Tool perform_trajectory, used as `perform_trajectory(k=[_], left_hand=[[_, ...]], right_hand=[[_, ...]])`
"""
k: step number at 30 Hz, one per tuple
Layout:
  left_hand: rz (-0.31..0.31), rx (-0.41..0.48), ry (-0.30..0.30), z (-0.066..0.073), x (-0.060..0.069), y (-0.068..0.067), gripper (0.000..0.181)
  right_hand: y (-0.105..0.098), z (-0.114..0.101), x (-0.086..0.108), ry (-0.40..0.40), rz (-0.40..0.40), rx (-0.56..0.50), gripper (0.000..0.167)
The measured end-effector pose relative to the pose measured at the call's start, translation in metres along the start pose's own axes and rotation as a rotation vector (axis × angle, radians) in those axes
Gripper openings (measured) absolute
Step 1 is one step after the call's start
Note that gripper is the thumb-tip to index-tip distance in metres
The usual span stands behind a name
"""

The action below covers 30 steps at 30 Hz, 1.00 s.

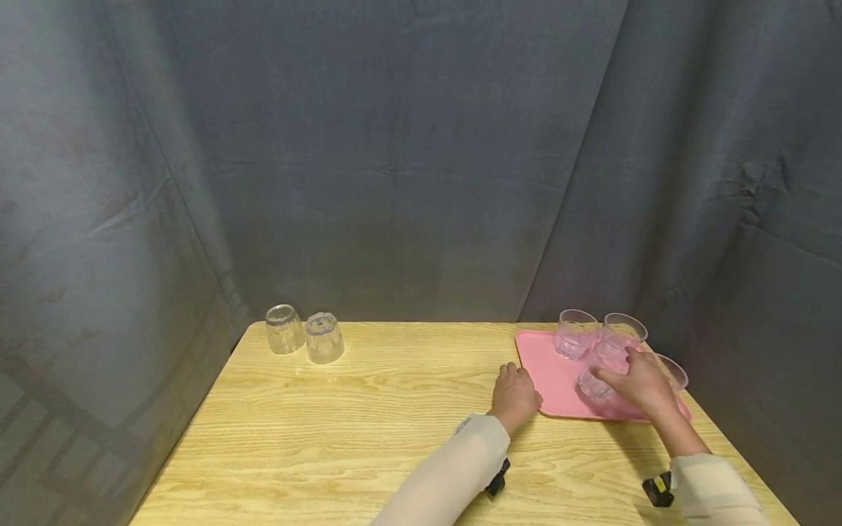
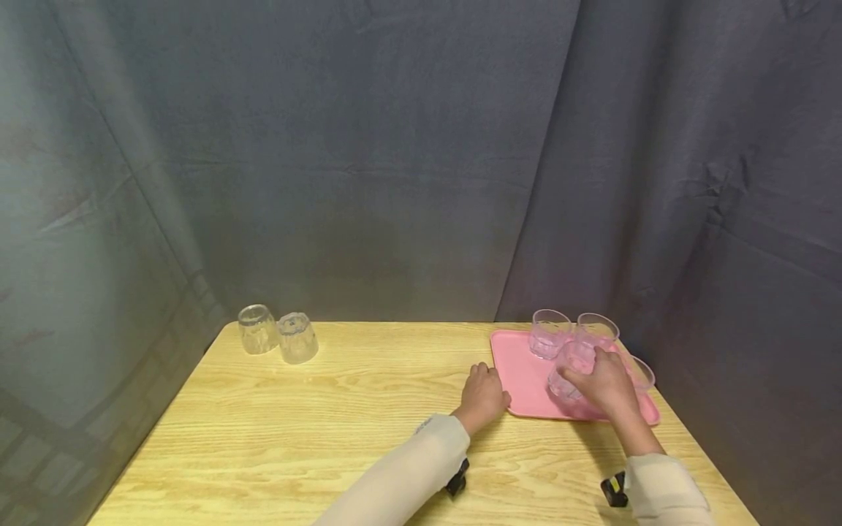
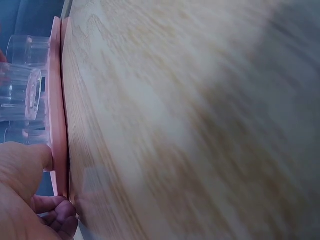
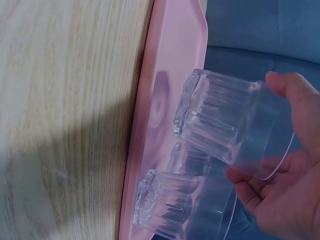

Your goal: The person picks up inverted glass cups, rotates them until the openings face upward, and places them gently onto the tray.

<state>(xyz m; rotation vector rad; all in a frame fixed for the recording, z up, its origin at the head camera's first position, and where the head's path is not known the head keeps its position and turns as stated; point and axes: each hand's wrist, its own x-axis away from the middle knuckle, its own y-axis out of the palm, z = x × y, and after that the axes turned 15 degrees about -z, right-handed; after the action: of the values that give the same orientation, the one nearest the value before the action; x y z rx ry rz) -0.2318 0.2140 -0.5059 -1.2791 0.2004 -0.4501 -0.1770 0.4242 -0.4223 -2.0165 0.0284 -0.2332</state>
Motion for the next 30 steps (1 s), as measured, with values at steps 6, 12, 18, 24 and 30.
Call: perform_trajectory(k=[6,12,18,24,30], left_hand=[[-0.002,-0.004,0.002,0.001,0.001,0.000,0.029],[-0.001,-0.025,0.018,-0.001,0.003,-0.001,0.030],[0.004,-0.030,0.017,-0.001,0.004,-0.002,0.031],[-0.005,-0.053,0.002,0.001,0.001,-0.002,0.031],[0.003,-0.039,0.003,0.000,0.001,0.000,0.031]], right_hand=[[0.005,0.000,-0.002,-0.013,0.010,0.014,0.107],[0.009,-0.001,-0.003,0.005,-0.004,0.019,0.109],[0.009,-0.002,-0.004,0.021,-0.014,0.047,0.109],[0.010,-0.001,-0.005,0.037,-0.026,0.062,0.111],[0.014,0.000,-0.005,0.024,-0.006,0.083,0.108]])
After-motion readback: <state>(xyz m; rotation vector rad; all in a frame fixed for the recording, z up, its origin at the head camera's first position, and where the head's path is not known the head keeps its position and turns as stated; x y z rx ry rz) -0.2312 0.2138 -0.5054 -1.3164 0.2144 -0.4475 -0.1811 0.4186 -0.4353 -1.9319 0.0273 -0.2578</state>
